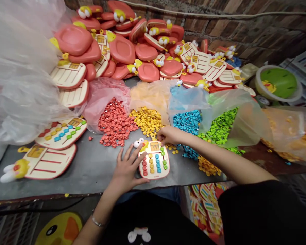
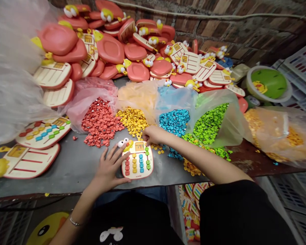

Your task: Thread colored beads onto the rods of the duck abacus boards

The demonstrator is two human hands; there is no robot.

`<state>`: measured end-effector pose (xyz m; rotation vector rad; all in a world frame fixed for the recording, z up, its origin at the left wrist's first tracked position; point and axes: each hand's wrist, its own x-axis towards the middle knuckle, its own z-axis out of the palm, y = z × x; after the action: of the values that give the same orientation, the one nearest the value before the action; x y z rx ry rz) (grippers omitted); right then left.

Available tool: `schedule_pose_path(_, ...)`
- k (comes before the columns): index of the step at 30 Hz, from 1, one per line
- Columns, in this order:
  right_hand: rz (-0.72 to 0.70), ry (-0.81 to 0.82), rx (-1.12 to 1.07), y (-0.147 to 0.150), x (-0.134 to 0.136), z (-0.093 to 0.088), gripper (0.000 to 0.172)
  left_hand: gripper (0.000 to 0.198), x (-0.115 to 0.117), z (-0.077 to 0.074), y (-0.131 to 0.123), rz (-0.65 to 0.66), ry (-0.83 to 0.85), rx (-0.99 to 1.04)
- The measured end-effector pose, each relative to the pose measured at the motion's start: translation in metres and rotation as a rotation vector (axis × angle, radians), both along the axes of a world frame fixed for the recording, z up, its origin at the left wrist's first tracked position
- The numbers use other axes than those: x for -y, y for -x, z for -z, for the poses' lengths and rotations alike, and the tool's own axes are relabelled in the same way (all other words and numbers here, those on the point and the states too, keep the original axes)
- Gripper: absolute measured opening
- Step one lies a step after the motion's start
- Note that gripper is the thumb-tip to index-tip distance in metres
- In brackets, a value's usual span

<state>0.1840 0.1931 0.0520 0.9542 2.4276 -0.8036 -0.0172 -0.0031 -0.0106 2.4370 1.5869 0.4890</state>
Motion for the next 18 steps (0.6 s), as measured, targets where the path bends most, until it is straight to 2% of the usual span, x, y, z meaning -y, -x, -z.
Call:
schedule_pose_path(5,-0.114,-0.061,0.126,0.015,-0.005,-0.004,0.012,0.086,0.0,0.001,0.0,-0.003,0.024,0.019)
schedule_pose_path(7,-0.14,-0.064,0.069,0.011,-0.005,-0.002,0.01,0.087,0.0,0.002,0.0,-0.015,0.026,0.03)
schedule_pose_path(10,-0.114,0.002,-0.156,-0.007,0.001,0.003,0.002,0.087,-0.001,0.001,-0.001,-0.025,0.021,0.06)
schedule_pose_path(12,-0.013,0.054,-0.331,-0.022,0.008,0.007,0.008,0.085,-0.001,0.0,-0.001,-0.006,0.023,0.089)
schedule_pose_path(15,0.233,0.096,-0.55,-0.043,0.026,0.015,0.023,0.079,-0.001,-0.002,-0.001,0.039,0.013,0.127)
schedule_pose_path(18,0.478,0.251,-0.717,-0.051,0.048,0.025,0.031,0.076,0.001,-0.001,0.0,0.057,-0.032,0.148)
